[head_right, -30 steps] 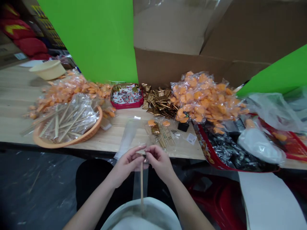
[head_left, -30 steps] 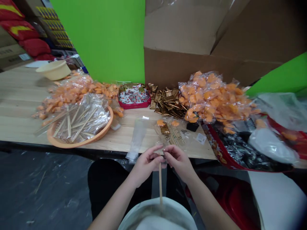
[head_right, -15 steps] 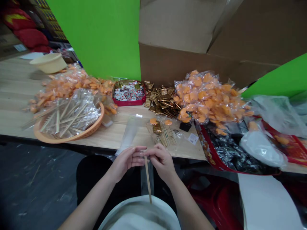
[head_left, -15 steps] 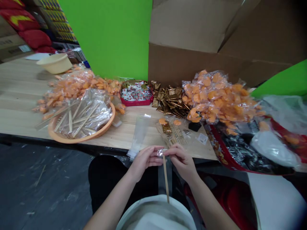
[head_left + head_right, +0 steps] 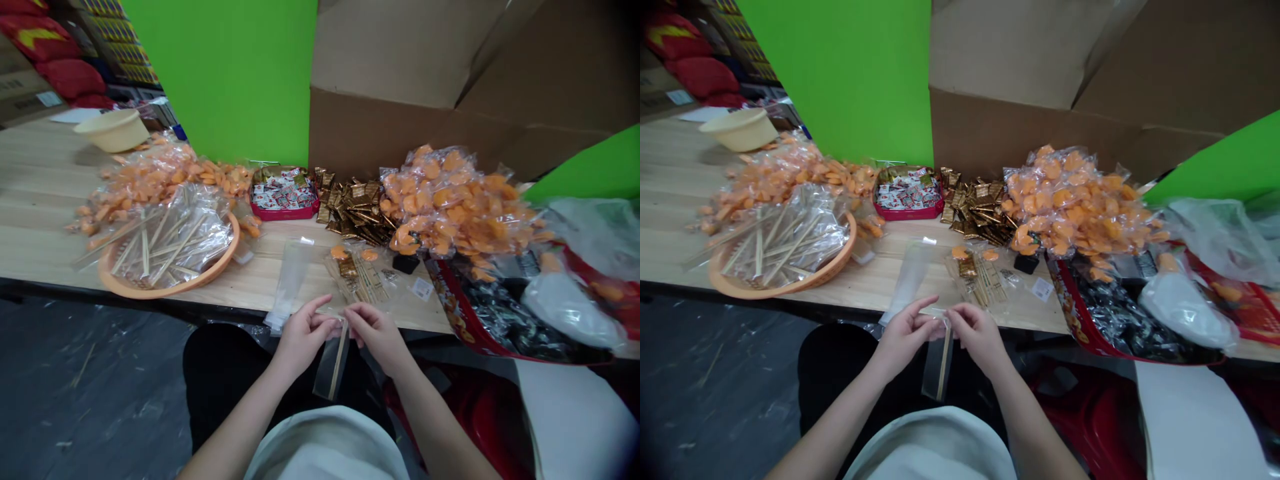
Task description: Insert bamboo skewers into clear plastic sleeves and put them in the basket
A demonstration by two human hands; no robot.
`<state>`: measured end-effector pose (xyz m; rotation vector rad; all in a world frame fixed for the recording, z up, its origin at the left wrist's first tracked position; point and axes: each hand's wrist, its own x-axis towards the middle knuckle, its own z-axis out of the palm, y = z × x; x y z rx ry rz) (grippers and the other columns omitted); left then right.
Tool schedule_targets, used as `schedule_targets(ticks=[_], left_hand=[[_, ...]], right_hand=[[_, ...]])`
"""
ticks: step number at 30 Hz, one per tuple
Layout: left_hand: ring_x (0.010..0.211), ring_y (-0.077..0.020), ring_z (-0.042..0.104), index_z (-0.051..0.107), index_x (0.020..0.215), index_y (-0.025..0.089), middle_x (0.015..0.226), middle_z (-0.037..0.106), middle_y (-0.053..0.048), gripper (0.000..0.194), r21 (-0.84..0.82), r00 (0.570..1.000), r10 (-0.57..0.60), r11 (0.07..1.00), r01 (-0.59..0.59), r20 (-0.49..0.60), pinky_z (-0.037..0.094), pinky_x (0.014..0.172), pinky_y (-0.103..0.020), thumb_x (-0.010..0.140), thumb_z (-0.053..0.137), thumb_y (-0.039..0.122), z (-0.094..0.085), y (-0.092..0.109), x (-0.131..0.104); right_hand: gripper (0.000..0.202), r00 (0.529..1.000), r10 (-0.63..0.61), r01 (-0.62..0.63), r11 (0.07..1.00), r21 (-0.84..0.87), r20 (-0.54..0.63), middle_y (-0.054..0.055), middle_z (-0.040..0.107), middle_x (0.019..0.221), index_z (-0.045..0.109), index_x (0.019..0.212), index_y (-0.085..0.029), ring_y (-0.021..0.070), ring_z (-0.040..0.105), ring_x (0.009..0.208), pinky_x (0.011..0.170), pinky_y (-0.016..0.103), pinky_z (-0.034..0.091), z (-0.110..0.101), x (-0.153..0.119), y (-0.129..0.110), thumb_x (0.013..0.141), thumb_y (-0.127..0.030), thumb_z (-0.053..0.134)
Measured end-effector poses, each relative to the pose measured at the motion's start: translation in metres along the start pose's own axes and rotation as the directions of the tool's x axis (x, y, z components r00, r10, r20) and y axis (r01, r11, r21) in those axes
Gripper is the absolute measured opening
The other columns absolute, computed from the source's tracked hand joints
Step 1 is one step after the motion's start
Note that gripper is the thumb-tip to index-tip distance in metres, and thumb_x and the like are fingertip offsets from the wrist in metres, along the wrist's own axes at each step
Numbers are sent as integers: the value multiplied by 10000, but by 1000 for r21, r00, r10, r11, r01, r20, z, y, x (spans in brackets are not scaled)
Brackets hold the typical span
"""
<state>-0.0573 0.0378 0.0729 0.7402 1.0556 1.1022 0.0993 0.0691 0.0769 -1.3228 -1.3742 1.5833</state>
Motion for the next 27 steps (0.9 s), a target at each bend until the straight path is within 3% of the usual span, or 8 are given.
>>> schedule_targets(ticks=[6, 9, 12, 15, 18, 20, 23, 27], left_hand=[[685, -155, 619, 572, 1112, 143, 762, 655, -53, 401, 153, 975, -116, 984, 87, 187, 490, 679, -284, 770, 608, 348, -14, -21, -13], [661, -165, 612, 645, 968, 162, 778, 664, -59, 290, 484, 1000, -24, 875, 27, -13, 499, 658, -301, 794, 542, 369, -60, 4, -23], [758, -199, 628, 613, 1037, 194, 835, 663, -25, 311, 847, 896, 366, 532, 21, -252, 492, 758, -387, 806, 475, 349, -126, 73, -23], [929, -302, 609, 616, 1007, 192, 851, 631, -19, 339, 955, 685, 691, 25, 295, -229, 458, 760, -507, 833, 367, 344, -184, 154, -9], [1018, -335, 568, 600, 968, 133, 900, 619, -21, 417, 871, 730, 652, -219, 440, -205, 440, 774, -531, 848, 288, 382, -213, 194, 14], [1059, -314, 548, 562, 1054, 103, 1016, 615, -39, 422, 886, 729, 671, -248, 392, -134, 426, 844, -503, 839, 323, 377, -212, 184, 28], [1177, -290, 472, 522, 1160, 152, 1234, 536, -112, 370, 978, 661, 738, -206, 29, 136, 363, 988, -444, 834, 419, 294, -187, 119, 41], [1187, -259, 471, 594, 1090, 200, 1196, 591, -91, 301, 965, 817, 516, -90, -246, 256, 312, 1026, -449, 853, 414, 246, -135, 7, 43]], right_hand=[[337, 991, -9, 5, 1000, -31, -131, -8, 564, 595, 615, 813, -172, 111, 520, 487, 418, 219, 428, 7, 9, 14, 782, -493, 516], [361, 974, 20, -76, 968, -238, -226, 35, 621, 721, 624, 877, -162, 145, 578, 584, 465, 243, 460, -23, 22, 36, 777, -478, 481], [295, 939, 23, -155, 918, -365, -342, 44, 622, 731, 615, 860, -160, 170, 583, 636, 513, 263, 458, -62, 40, 56, 755, -409, 496], [181, 911, 14, -226, 854, -468, -413, 57, 628, 750, 616, 777, -177, 201, 590, 742, 616, 290, 449, -81, 64, 67, 719, -334, 548], [114, 895, 32, -288, 802, -523, -445, 86, 623, 703, 591, 641, -182, 240, 590, 796, 676, 325, 420, -76, 87, 72, 685, -287, 598], [132, 893, 58, -315, 787, -530, -445, 99, 612, 657, 560, 573, -190, 255, 590, 783, 671, 340, 405, -69, 97, 74, 673, -257, 614], [190, 902, 111, -337, 786, -518, -418, 75, 584, 580, 520, 507, -202, 235, 584, 713, 629, 325, 395, -70, 103, 77, 678, -215, 603], [228, 908, 229, -381, 799, -465, -350, 35, 547, 495, 514, 490, -188, 174, 559, 568, 519, 270, 378, -85, 98, 74, 717, -197, 545]])
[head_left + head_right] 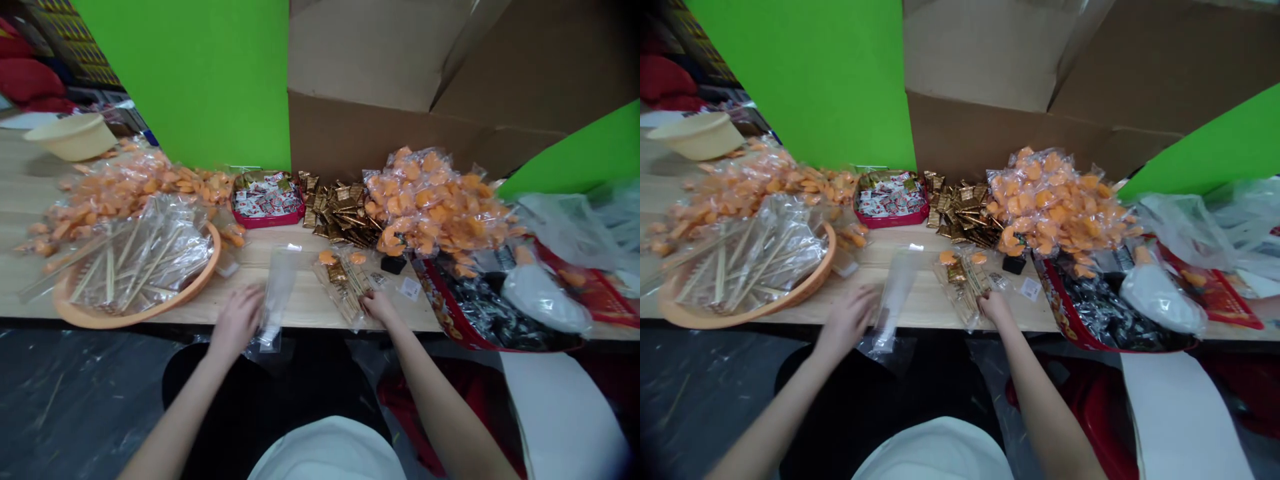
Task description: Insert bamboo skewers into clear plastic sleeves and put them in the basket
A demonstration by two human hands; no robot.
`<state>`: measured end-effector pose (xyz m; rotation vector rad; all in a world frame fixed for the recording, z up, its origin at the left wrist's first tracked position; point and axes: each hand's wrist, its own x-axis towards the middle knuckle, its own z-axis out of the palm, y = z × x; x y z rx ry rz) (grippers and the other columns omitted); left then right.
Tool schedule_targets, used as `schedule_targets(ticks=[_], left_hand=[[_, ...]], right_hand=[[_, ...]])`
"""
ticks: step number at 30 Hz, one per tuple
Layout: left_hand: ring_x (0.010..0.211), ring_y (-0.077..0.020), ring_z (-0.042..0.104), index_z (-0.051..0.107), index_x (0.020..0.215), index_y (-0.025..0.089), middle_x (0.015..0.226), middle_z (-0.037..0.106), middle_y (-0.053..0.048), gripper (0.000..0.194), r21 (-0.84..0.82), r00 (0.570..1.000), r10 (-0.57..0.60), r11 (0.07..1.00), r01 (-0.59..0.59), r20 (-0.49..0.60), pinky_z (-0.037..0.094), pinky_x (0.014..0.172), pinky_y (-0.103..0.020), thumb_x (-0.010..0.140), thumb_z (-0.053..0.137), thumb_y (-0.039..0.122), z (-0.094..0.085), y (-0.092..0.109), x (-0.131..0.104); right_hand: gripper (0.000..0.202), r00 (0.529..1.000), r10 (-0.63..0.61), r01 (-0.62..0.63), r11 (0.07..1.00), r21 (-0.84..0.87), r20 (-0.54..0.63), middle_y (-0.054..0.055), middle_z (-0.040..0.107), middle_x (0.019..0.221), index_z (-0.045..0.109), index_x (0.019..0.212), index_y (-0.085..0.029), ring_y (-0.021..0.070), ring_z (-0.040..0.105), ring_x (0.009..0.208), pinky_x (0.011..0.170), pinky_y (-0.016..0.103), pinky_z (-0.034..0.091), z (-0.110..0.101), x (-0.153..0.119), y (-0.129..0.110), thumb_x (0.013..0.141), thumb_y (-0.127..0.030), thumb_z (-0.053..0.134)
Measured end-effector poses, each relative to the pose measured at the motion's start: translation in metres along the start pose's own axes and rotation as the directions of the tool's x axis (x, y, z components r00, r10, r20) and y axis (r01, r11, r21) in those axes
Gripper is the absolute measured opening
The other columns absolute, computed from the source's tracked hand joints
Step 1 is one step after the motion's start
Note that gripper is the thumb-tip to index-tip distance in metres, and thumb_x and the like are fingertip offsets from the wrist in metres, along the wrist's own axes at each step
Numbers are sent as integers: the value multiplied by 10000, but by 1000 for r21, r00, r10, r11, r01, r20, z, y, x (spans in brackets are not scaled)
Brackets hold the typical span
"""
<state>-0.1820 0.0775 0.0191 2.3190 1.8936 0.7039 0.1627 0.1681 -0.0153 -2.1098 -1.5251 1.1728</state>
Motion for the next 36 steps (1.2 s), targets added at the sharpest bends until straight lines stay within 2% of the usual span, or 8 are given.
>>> schedule_targets(ticks=[2, 4, 7, 13, 18, 24, 30, 36], left_hand=[[1222, -279, 432, 595, 1102, 193, 1217, 582, -100, 306, -70, 993, -32, 997, 40, 115, 242, 1047, -498, 861, 418, 258, 32, 21, -14], [1248, -291, 398, 594, 1115, 195, 1242, 564, -109, 310, -113, 986, -64, 990, 81, 154, 187, 1059, -517, 865, 425, 266, 48, 32, -21], [1257, -290, 384, 600, 1117, 217, 1249, 557, -107, 303, -173, 991, -91, 979, 108, 102, 190, 1062, -503, 862, 445, 267, 51, 37, -26], [1132, -236, 511, 638, 1026, 222, 1118, 633, -68, 243, -269, 997, -80, 959, 83, 22, 396, 964, -430, 870, 458, 270, 57, 48, -29], [1062, -223, 558, 641, 998, 216, 1066, 658, -53, 212, -286, 998, -45, 957, 52, 32, 434, 929, -419, 864, 481, 251, 64, 62, -27], [1051, -228, 564, 635, 995, 210, 1044, 663, -55, 204, -297, 1000, -22, 955, 27, 20, 438, 919, -417, 857, 484, 218, 53, 68, -25], [971, -208, 589, 630, 998, 210, 994, 667, -56, 212, -397, 996, -65, 914, 82, 56, 453, 888, -387, 863, 466, 208, 54, 78, -27], [950, -193, 589, 633, 989, 202, 985, 667, -53, 208, -469, 994, -48, 879, 89, 97, 448, 887, -362, 857, 472, 198, 57, 93, -24]], right_hand=[[198, 996, 46, -48, 998, 39, 72, 33, 574, 519, 543, 547, -172, 144, 546, 497, 455, 242, 359, -8, -3, 0, 740, -204, 511], [177, 987, 85, -97, 992, 86, 137, 43, 614, 580, 566, 622, -155, 121, 544, 458, 411, 217, 339, -13, -10, 0, 764, -225, 485], [214, 968, 120, -158, 974, 164, 221, 66, 662, 686, 582, 730, -143, 101, 571, 474, 396, 183, 344, -19, -24, 2, 807, -286, 442], [261, 925, 154, -235, 950, 205, 347, 86, 704, 853, 610, 856, -156, 93, 644, 594, 445, 146, 411, -19, -49, 21, 840, -332, 419], [275, 968, 161, -177, 982, 70, 190, 96, 701, 827, 617, 815, -159, 144, 658, 632, 522, 213, 453, -10, -44, 21, 849, -338, 411], [178, 992, 66, -79, 990, -120, -108, 181, 659, 960, 630, 732, -147, 278, 587, 997, 734, 306, 429, -22, -46, 10, 789, -276, 522], [212, 989, 130, -128, 991, -42, 68, 96, 685, 708, 619, 712, -148, 151, 620, 549, 436, 216, 369, -51, -63, 25, 802, -270, 471], [219, 979, 168, -185, 970, 158, 112, 37, 659, 632, 552, 781, -144, 69, 538, 390, 333, 162, 293, -32, -52, 26, 854, -279, 396]])
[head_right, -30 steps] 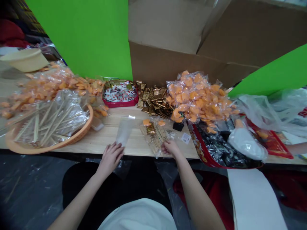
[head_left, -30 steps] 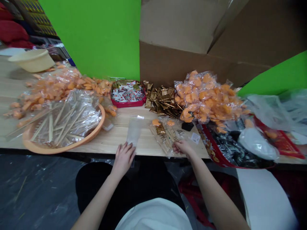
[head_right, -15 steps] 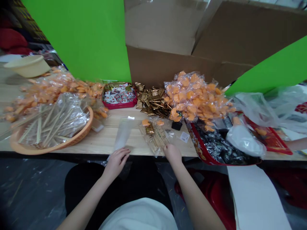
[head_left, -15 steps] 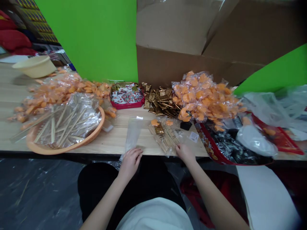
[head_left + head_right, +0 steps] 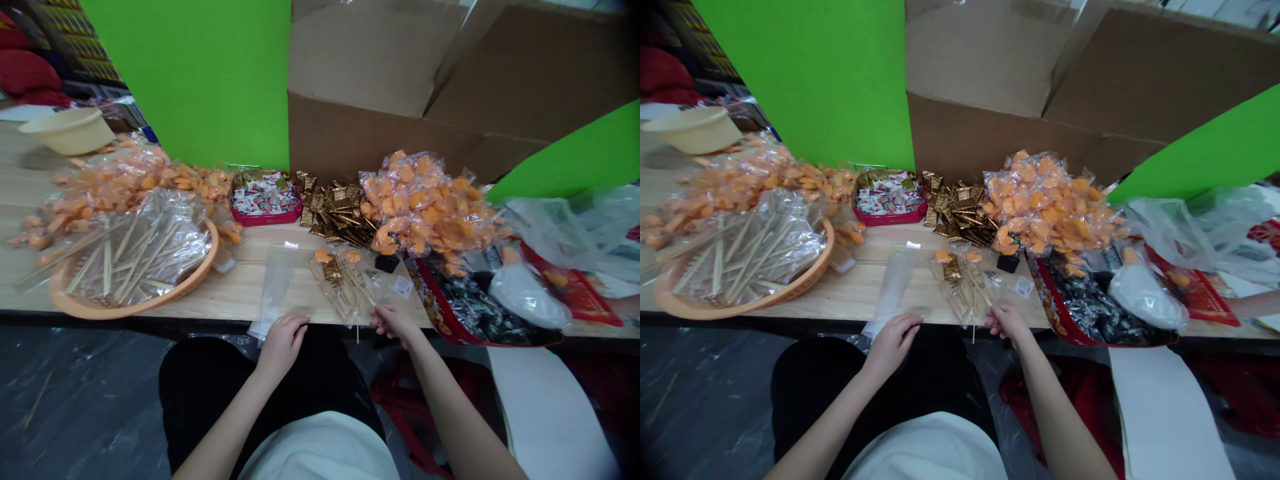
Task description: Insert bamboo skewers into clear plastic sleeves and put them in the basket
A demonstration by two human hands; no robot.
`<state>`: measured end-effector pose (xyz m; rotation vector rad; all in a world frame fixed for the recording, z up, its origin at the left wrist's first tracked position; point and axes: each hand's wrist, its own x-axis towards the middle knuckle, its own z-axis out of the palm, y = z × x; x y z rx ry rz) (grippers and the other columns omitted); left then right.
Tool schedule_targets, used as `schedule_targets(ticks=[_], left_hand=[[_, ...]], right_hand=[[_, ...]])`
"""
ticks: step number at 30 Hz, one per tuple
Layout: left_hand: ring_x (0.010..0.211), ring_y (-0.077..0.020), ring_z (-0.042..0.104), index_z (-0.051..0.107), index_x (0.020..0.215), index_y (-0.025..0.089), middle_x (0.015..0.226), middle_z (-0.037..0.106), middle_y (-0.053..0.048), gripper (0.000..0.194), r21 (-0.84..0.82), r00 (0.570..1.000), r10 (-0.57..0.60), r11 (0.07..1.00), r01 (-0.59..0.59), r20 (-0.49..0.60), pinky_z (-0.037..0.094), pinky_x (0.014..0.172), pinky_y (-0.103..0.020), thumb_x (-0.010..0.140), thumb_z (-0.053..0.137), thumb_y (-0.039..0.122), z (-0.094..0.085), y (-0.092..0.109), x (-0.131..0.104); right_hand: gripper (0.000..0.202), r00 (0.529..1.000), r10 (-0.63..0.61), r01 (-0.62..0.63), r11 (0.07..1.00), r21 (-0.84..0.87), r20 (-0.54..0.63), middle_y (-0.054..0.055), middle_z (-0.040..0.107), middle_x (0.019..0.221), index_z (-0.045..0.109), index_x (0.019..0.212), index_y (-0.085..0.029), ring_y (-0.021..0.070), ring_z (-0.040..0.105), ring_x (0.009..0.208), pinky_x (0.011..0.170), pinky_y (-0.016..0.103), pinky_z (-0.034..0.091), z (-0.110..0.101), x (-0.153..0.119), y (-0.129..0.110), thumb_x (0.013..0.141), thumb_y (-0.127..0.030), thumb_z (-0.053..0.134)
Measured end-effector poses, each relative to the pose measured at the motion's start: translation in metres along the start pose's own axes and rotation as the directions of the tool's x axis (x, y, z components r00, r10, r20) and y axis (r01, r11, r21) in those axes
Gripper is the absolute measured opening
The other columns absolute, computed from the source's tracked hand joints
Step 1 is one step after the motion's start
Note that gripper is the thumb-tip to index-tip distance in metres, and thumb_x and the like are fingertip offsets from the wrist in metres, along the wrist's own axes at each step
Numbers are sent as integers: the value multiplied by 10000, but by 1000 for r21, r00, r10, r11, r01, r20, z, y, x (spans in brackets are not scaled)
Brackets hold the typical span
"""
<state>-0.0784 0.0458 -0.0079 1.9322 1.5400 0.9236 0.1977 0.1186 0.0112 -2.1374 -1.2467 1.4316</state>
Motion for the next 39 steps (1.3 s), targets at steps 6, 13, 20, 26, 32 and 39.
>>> schedule_targets(ticks=[6, 13, 20, 26, 32, 39], left_hand=[[956, -188, 600, 641, 995, 223, 1008, 676, -37, 222, -128, 992, -108, 985, 116, 64, 441, 887, -337, 859, 467, 242, -3, 11, -2], [949, -203, 611, 635, 1030, 211, 1032, 673, -61, 266, -477, 882, -117, 804, 354, 457, 449, 840, -327, 819, 532, 336, 20, 47, -13], [629, -137, 587, 557, 987, 148, 637, 608, -4, 341, -645, 907, -293, 638, 421, 302, 458, 671, -272, 907, 321, 381, 8, 65, 1], [609, -133, 595, 618, 883, 186, 634, 641, 6, 262, -277, 885, -34, 944, 182, 465, 435, 628, -228, 887, 363, 247, -4, 63, -13], [929, -200, 626, 639, 1016, 241, 997, 688, -42, 232, 53, 994, -76, 996, 72, 76, 469, 831, -309, 845, 494, 297, -32, -4, 14], [1309, -288, 307, 588, 1132, 245, 1268, 552, -69, 315, 371, 992, 5, 928, 41, -122, 151, 1061, -549, 823, 531, 219, -38, -80, 49]], right_hand=[[176, 999, -28, 30, 995, 100, -25, -11, 590, 486, 493, 715, -172, 71, 464, 313, 295, 160, 239, 1, -12, 5, 826, -294, 431], [293, 987, -138, 91, 910, 404, 89, -20, 585, 580, 468, 767, -192, 80, 523, 455, 410, 170, 339, 21, -77, 32, 843, -469, 410], [307, 846, -474, 468, 880, 86, 246, 43, 632, 802, 608, 837, -184, 170, 573, 751, 668, 278, 447, 67, -99, 6, 812, -465, 488], [369, 839, -449, 372, 886, 279, 308, 11, 582, 683, 605, 907, -191, 124, 527, 540, 510, 238, 424, 83, -79, -31, 807, -511, 451], [348, 915, -268, 251, 963, 92, 301, -28, 504, 563, 527, 738, -204, 105, 450, 441, 443, 222, 357, 36, -53, 19, 862, -472, 342], [221, 888, -387, 457, 804, -380, 249, 80, 643, 885, 610, 843, -173, 201, 577, 851, 782, 306, 414, 12, -6, 48, 822, -249, 404]])
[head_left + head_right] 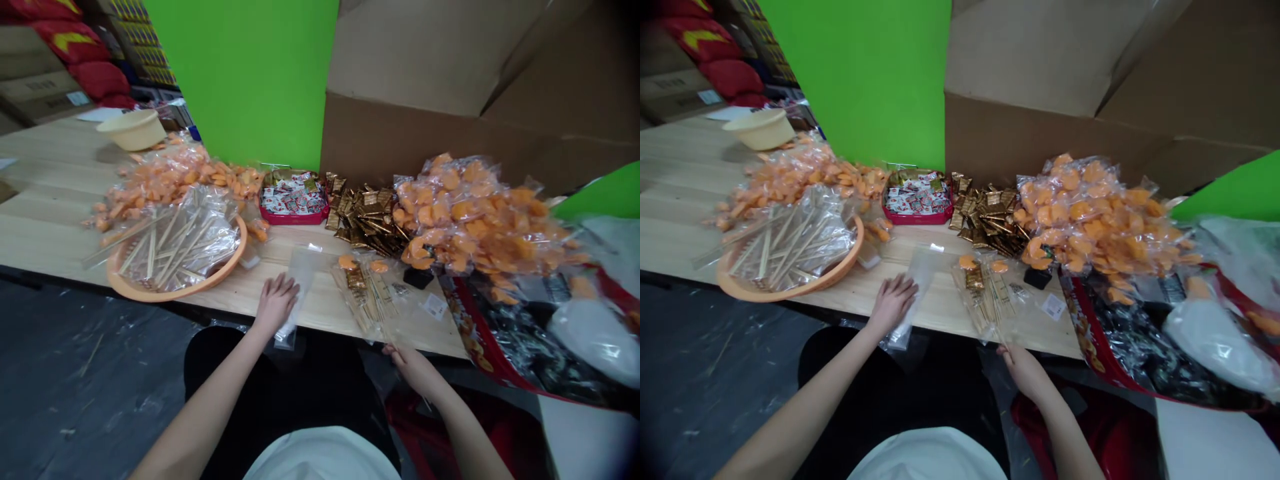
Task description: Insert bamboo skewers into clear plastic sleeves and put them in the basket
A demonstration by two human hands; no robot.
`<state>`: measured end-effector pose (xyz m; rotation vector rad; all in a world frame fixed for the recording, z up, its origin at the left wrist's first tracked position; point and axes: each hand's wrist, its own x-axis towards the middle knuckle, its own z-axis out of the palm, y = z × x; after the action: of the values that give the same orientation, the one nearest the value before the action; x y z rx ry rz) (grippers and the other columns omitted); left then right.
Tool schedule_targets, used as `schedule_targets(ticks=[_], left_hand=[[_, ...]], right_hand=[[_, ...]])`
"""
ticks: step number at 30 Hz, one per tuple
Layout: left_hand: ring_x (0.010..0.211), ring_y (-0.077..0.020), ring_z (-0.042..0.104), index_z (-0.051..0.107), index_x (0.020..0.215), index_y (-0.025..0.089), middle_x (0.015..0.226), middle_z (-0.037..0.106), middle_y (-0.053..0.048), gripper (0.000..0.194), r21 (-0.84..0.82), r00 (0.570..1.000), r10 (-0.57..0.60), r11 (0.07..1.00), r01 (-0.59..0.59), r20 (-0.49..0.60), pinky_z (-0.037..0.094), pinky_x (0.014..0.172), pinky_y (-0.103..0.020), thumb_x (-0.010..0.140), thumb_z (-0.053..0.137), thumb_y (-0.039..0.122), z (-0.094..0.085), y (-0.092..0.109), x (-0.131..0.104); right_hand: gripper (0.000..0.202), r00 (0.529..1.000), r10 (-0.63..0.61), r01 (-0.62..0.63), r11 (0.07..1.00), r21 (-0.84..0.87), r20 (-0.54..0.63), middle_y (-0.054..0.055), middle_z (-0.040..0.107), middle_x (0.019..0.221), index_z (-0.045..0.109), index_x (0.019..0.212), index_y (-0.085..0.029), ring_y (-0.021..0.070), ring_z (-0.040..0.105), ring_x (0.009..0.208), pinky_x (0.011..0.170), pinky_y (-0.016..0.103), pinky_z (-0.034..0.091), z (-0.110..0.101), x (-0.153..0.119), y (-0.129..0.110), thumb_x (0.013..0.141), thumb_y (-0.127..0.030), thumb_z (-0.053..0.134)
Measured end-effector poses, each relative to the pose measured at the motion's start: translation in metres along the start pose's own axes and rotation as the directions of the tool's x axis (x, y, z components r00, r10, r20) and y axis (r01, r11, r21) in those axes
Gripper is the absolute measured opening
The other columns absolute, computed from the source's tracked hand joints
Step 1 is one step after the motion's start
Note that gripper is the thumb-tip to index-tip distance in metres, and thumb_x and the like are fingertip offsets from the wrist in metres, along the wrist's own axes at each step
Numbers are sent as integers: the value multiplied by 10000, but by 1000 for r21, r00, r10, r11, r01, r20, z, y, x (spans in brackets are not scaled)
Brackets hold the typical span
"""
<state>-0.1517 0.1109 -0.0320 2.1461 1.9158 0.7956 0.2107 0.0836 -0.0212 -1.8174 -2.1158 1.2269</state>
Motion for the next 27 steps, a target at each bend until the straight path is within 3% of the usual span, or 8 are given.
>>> schedule_targets(ticks=[5, 8, 13, 15, 17, 19, 21, 27], left_hand=[[1259, -243, 393, 637, 1042, 261, 1144, 640, -32, 251, 20, 997, 75, 997, -75, 2, 213, 1058, -505, 847, 493, 196, 11, 2, -13], [1243, -229, 410, 629, 1063, 260, 1161, 628, -41, 271, -2, 993, 113, 994, -113, -41, 260, 1045, -479, 853, 477, 181, 5, 8, -20], [1226, -235, 429, 646, 1036, 284, 1179, 613, -44, 257, -168, 981, 193, 967, -193, -18, 327, 1004, -469, 856, 484, 199, -6, 24, -32], [1247, -248, 402, 628, 1074, 283, 1268, 545, -58, 259, -307, 990, 139, 944, -123, 32, 322, 1010, -472, 844, 514, 249, -9, 29, -33], [1228, -240, 429, 544, 1192, 268, 1322, 488, -89, 357, -525, 995, -55, 846, 91, 83, 350, 998, -448, 840, 519, 324, -12, 30, -29], [1110, -216, 542, 446, 1276, 230, 1245, 546, -127, 447, -707, 932, -282, 611, 356, 226, 432, 922, -403, 861, 466, 394, -12, 29, -19], [936, -191, 632, 447, 1261, 185, 1068, 642, -130, 459, -755, 851, -373, 413, 509, 369, 498, 803, -348, 860, 465, 406, -11, 25, -4], [640, -142, 623, 484, 1200, 120, 755, 654, -47, 520, -706, 829, -457, 468, 531, 321, 488, 628, -264, 725, 645, 259, -1, 7, 43]], right_hand=[[205, 976, 5, -68, 956, 284, 217, -11, 585, 604, 641, 783, -176, 95, 471, 470, 462, 200, 342, 13, 10, -55, 800, -293, 473], [258, 987, 61, -136, 818, 560, 150, -29, 543, 563, 617, 752, -167, 52, 379, 384, 381, 180, 250, 32, 31, -99, 766, -416, 550], [365, 988, 124, -154, 719, 677, 93, -26, 511, 537, 547, 741, -165, 50, 357, 349, 338, 187, 195, 61, 94, -150, 768, -526, 501], [311, 992, 113, -125, 704, 699, 63, -61, 429, 464, 513, 677, -169, 49, 322, 344, 344, 188, 192, 66, 110, -158, 754, -470, 537], [266, 997, 63, -75, 698, 712, 44, -77, 399, 454, 506, 661, -173, 47, 316, 359, 357, 184, 200, 67, 114, -162, 736, -422, 562], [238, 999, -8, -28, 701, 713, 46, -78, 419, 474, 530, 670, -170, 47, 338, 388, 375, 177, 219, 66, 110, -162, 708, -396, 595], [227, 997, -60, 4, 711, 703, 55, -74, 440, 486, 558, 670, -163, 46, 355, 410, 391, 172, 238, 65, 104, -161, 686, -381, 620], [208, 1000, -8, 9, 749, 663, -5, -38, 535, 547, 605, 692, -146, 45, 364, 391, 378, 181, 251, 62, 105, -150, 712, -353, 589]])
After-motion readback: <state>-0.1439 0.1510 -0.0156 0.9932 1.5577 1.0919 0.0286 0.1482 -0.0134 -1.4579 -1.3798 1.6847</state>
